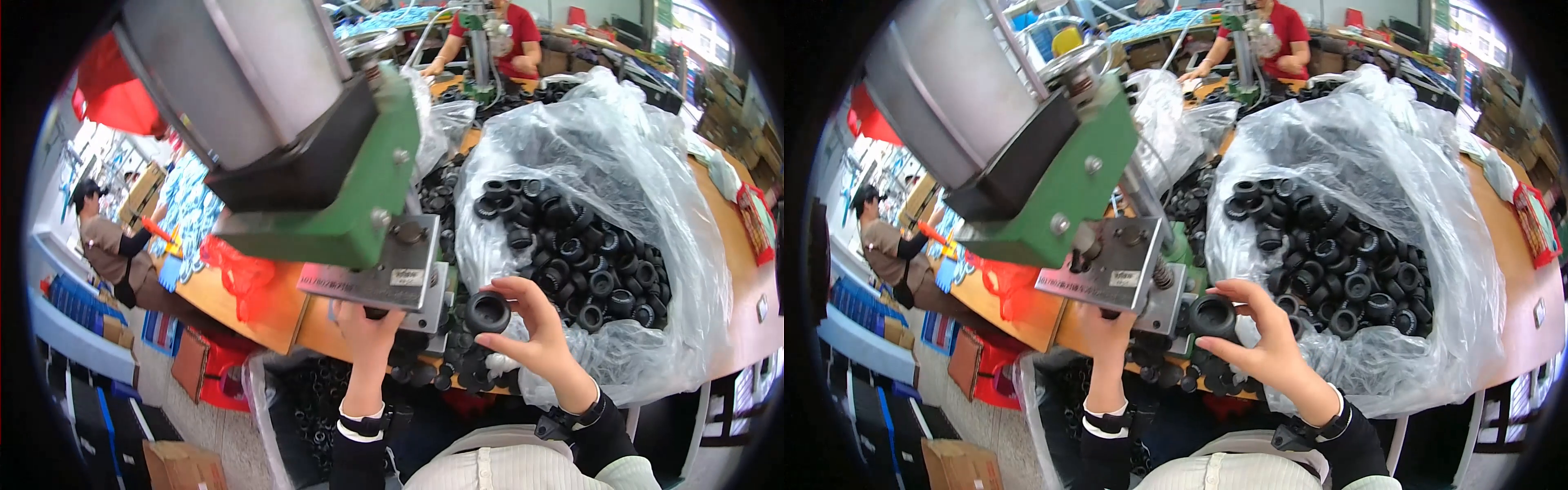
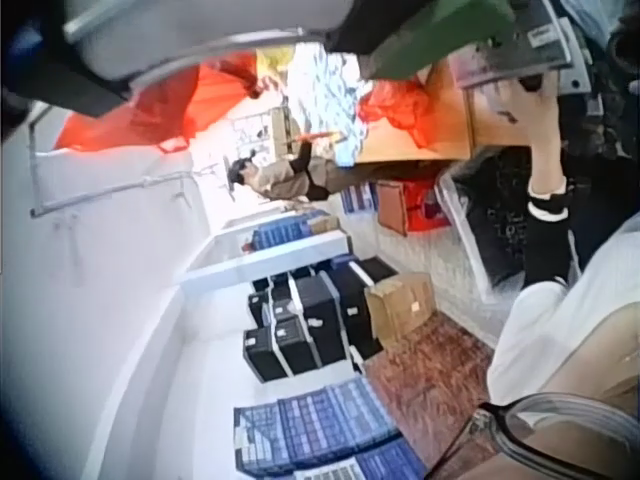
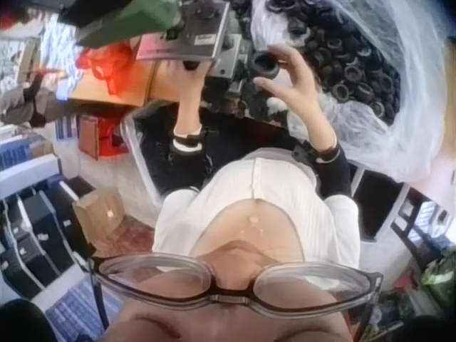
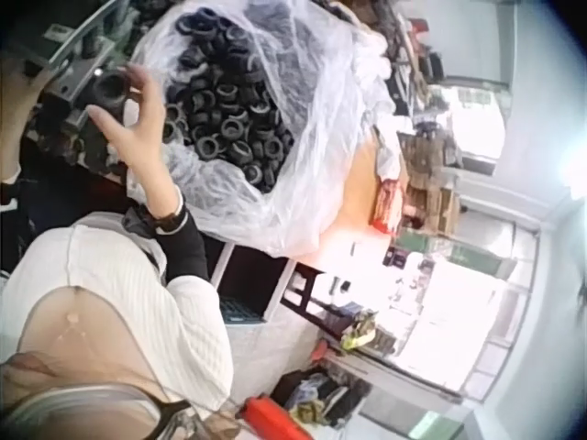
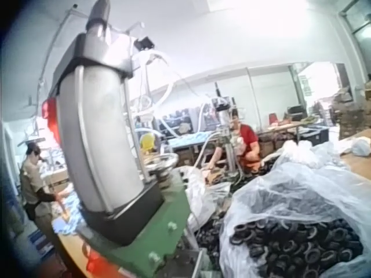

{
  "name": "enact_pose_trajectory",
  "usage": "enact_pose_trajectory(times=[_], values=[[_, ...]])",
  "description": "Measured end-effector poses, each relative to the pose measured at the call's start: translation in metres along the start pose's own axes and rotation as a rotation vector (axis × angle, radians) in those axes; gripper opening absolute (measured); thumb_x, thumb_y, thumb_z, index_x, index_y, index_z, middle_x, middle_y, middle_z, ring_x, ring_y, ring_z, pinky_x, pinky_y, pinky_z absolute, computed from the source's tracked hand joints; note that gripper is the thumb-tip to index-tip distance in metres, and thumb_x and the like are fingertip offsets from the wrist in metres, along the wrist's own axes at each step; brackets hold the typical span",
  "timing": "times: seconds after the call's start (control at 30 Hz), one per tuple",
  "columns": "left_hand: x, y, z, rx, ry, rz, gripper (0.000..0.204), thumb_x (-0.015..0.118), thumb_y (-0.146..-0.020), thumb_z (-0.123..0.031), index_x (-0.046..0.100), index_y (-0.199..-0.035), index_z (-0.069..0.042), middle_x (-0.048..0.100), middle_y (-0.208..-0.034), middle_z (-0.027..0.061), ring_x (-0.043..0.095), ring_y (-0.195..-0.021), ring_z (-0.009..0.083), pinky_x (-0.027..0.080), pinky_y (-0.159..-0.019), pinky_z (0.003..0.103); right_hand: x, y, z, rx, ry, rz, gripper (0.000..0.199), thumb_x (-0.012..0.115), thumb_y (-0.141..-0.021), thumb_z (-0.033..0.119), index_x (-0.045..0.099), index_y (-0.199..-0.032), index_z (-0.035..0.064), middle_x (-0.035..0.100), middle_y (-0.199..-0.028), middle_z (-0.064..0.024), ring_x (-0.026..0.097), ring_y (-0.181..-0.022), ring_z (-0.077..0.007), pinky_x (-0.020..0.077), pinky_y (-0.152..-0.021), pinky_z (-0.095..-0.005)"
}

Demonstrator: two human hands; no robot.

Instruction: Pressing rubber tire components onto a metal base using a manual press machine.

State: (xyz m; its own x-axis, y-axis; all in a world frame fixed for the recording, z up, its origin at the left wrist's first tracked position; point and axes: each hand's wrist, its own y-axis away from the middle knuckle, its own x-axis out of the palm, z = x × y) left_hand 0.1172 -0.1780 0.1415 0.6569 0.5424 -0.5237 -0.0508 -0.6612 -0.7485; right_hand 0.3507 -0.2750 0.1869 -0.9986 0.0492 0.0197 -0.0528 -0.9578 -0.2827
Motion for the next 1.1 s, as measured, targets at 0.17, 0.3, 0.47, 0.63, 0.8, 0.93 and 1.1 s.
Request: enact_pose_trajectory(times=[0.17,0.3,0.47,0.63,0.8,0.93,1.1], values=[[-0.028,0.035,0.006,-0.436,0.358,-0.054,0.043,0.080,-0.066,-0.011,0.065,-0.105,-0.001,0.067,-0.099,0.0110,0.064,-0.090,0.0233,0.049,-0.084,0.036,0.042,-0.006,-0.016,-0.171,0.275,0.145,0.058,0.077,-0.075,0.010,0.049,-0.125,-0.0011,0.060,-0.116,-0.0136,0.060,-0.105,-0.0218,0.0468,-0.088,-0.0329],[-0.079,0.085,0.041,-0.601,0.207,-0.203,0.041,0.075,-0.072,-0.006,0.063,-0.110,0.002,0.066,-0.105,0.0097,0.061,-0.095,0.0175,0.047,-0.089,0.031,0.074,-0.032,-0.032,-0.276,0.391,0.131,0.049,0.072,-0.078,0.012,0.051,-0.121,-0.0011,0.059,-0.111,-0.0200,0.055,-0.105,-0.0384,0.0459,-0.089,-0.0415],[-0.075,0.112,0.096,-0.535,-0.003,-0.041,0.067,0.073,-0.081,-0.019,0.041,-0.133,0.009,0.043,-0.139,0.0225,0.040,-0.130,0.0324,0.027,-0.109,0.039,0.082,-0.056,-0.017,-0.271,0.392,0.181,0.029,0.073,-0.078,0.015,0.065,-0.103,0.0040,0.063,-0.103,-0.0171,0.060,-0.087,-0.0397,0.0509,-0.074,-0.0403],[0.000,0.060,0.135,-0.167,0.171,0.233,0.027,0.056,-0.091,-0.010,0.059,-0.116,0.001,0.056,-0.124,0.0207,0.045,-0.125,0.0372,0.035,-0.104,0.043,0.067,-0.029,-0.013,-0.136,0.442,0.160,0.058,0.077,-0.073,0.011,0.053,-0.125,0.0022,0.058,-0.121,-0.0188,0.057,-0.110,-0.0354,0.0485,-0.087,-0.0390],[0.028,0.039,0.133,-0.181,-0.002,0.445,0.027,0.057,-0.092,-0.027,0.065,-0.116,-0.018,0.062,-0.123,0.0003,0.046,-0.129,0.0259,0.040,-0.096,0.041,-0.068,-0.003,-0.047,-0.149,1.084,-0.167,0.068,0.071,-0.071,-0.002,0.046,-0.134,0.0025,0.042,-0.142,-0.0199,0.041,-0.131,-0.0352,0.0326,-0.107,-0.0407],[0.034,0.043,0.141,-0.194,0.034,0.419,0.029,0.058,-0.091,-0.027,0.064,-0.118,-0.018,0.061,-0.126,0.0001,0.048,-0.127,0.0249,0.042,-0.094,0.039,-0.120,0.011,-0.090,0.071,1.334,0.037,0.056,0.071,-0.075,0.009,0.051,-0.127,0.0074,0.050,-0.133,-0.0168,0.045,-0.122,-0.0361,0.0333,-0.103,-0.0434],[0.030,0.052,0.149,-0.192,-0.023,0.397,0.022,0.060,-0.090,-0.027,0.066,-0.109,-0.017,0.061,-0.125,0.0006,0.050,-0.126,0.0253,0.043,-0.091,0.042,-0.106,0.012,-0.079,0.040,1.208,0.079,0.049,0.072,-0.074,0.011,0.053,-0.118,0.0065,0.059,-0.104,-0.0126,0.053,-0.102,-0.0325,0.0368,-0.094,-0.0434]])
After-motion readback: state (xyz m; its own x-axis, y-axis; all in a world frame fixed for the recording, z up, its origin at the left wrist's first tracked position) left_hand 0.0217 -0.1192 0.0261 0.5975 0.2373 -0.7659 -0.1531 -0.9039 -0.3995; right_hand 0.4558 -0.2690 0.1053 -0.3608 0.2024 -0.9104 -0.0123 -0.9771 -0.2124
